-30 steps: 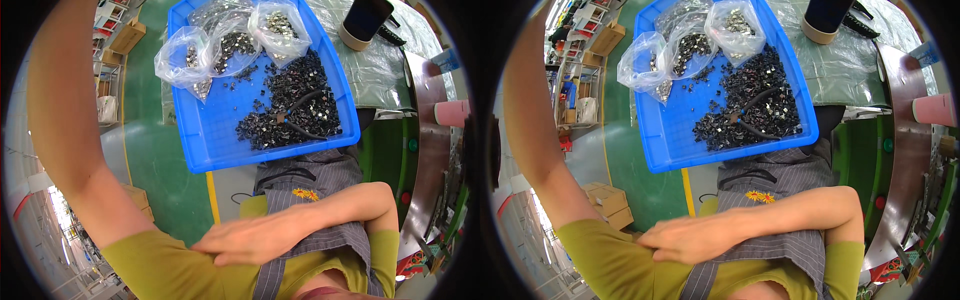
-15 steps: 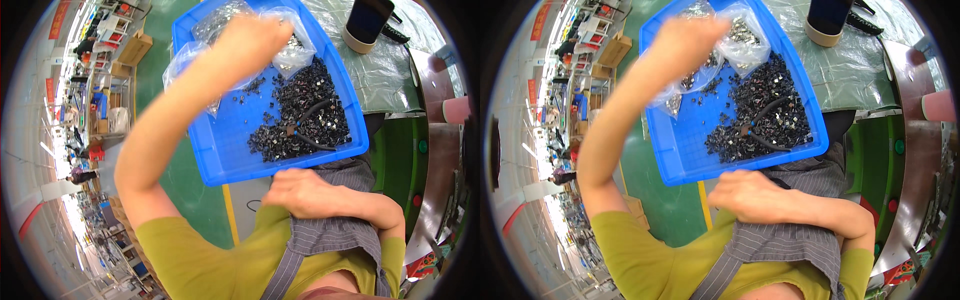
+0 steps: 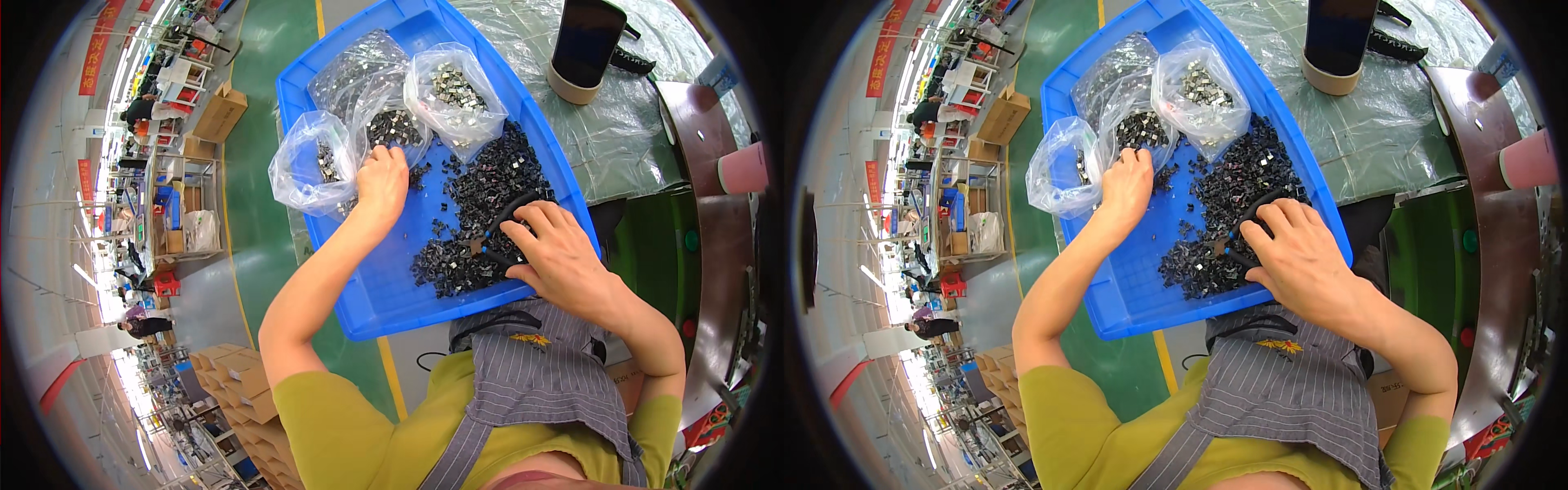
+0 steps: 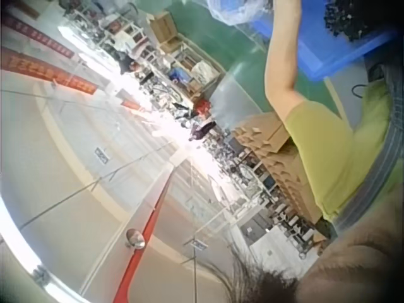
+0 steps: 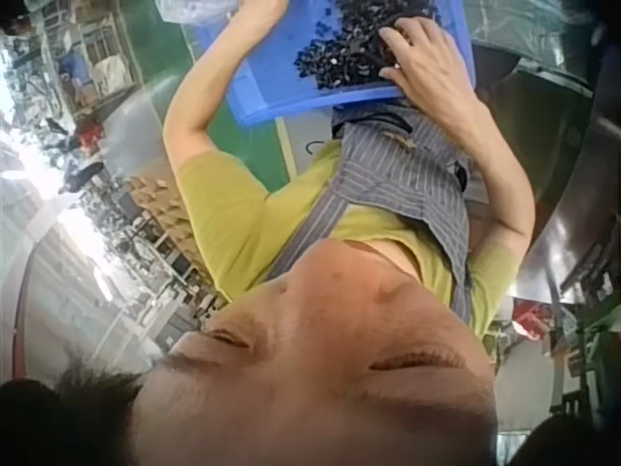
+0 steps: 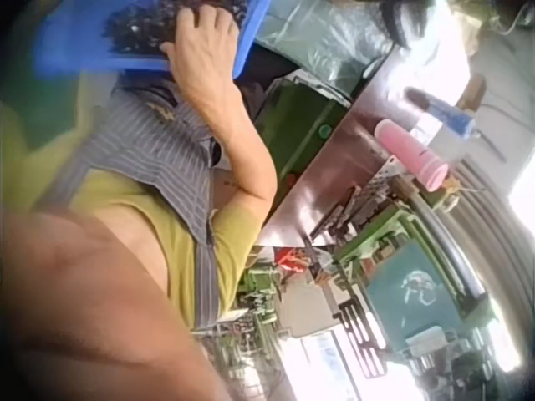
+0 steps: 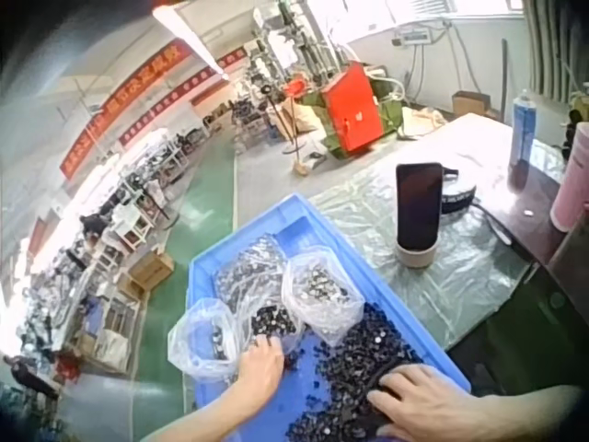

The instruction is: Using pliers to process or sort small black components in a blue tray.

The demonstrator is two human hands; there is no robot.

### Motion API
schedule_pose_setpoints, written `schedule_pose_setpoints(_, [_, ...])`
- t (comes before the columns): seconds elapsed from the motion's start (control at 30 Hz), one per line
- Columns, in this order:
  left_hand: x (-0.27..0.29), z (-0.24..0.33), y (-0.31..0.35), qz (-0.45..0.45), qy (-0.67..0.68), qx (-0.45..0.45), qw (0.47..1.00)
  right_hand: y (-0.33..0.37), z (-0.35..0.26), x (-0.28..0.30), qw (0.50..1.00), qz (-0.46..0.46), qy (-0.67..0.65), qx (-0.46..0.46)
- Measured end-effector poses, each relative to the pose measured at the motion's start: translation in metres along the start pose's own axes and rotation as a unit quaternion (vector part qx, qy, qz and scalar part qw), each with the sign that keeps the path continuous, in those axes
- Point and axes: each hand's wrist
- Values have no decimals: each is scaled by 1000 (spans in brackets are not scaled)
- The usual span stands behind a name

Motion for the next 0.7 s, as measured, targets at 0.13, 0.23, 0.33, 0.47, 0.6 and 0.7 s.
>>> schedule_pose_setpoints(0.13, [6,0,-3,-24,27,23,999,-8,6,-1,998,-53,-16,7])
schedule_pose_setpoints(0.23, [2,-2,0,-7,7,14,1000,-21,1,3,993,-116,8,-1])
schedule_pose_setpoints(0.33, [-1,-1,0,-9,-1,24,1000,-25,0,-8,996,-7,81,48])
schedule_pose_setpoints(0.47, [11,6,0,11,9,6,1000,-29,5,-14,992,3,106,65])
schedule_pose_setpoints(0.6, [50,17,7,23,185,-24,982,-33,7,-15,994,-68,62,59])
schedule_pose_setpoints(0.7, [74,34,13,42,444,-68,892,-34,10,-13,994,-85,45,57])
Point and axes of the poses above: each hand's wrist, its own y-axis away from the middle knuckle, its own x-axis out of the back of the hand, z = x × y, and after that the axes turned 13 degrees about y, right-handed
